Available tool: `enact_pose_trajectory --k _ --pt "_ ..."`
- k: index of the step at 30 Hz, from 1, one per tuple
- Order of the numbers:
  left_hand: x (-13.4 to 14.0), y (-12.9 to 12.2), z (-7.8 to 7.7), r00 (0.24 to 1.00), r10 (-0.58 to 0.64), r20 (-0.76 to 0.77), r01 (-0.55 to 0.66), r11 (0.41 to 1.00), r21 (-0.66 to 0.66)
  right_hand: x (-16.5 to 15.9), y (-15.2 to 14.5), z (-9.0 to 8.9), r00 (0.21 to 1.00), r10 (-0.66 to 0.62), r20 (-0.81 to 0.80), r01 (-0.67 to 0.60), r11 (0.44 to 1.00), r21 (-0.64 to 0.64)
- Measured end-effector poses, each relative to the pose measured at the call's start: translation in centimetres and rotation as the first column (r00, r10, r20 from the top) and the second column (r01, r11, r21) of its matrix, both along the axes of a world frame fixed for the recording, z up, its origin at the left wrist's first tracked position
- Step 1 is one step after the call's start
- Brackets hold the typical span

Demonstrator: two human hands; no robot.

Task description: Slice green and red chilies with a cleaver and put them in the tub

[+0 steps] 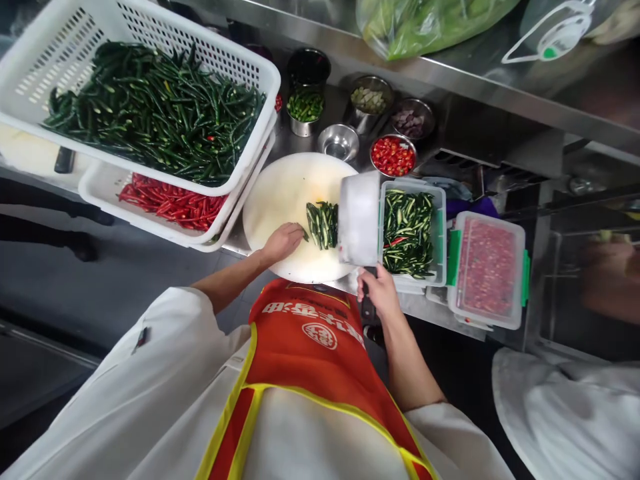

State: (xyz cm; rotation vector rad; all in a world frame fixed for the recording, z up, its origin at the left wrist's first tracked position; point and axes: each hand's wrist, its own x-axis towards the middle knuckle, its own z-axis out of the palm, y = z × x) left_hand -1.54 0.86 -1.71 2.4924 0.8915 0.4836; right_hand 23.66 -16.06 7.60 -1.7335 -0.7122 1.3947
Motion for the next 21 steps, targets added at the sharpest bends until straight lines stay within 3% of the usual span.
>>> enact_pose_trajectory --k 3,6,8,16,21 --pt "1.8 1.3 0.4 0.980 0.198 0.012 -0.196 0.978 -0.066 2.6 -1.1 -0.8 0.979 -0.182 -0.091 0.179 0.983 -0.043" --pt "3.5 2.3 1.2 0.881 0.472 -0.024 -0.468 0.865 -0.179 4.0 -2.5 -1.9 0.968 -0.218 -0.122 0.208 0.974 -0.090" --pt "4.7 2.4 1.7 0.829 0.558 -0.037 -0.551 0.804 -0.224 4.1 -3.3 -2.5 0.967 -0.208 -0.147 0.191 0.974 -0.118" --pt "11.3 -0.6 2.0 0.809 0.587 0.026 -0.572 0.796 -0.197 1.5 -3.9 -4.4 0.955 -0.033 -0.294 0.001 0.994 -0.109" --pt "12.4 -0.6 1.8 0.804 0.593 0.041 -0.579 0.797 -0.173 -1.3 -3.6 -4.5 0.928 0.030 -0.371 -0.064 0.995 -0.081"
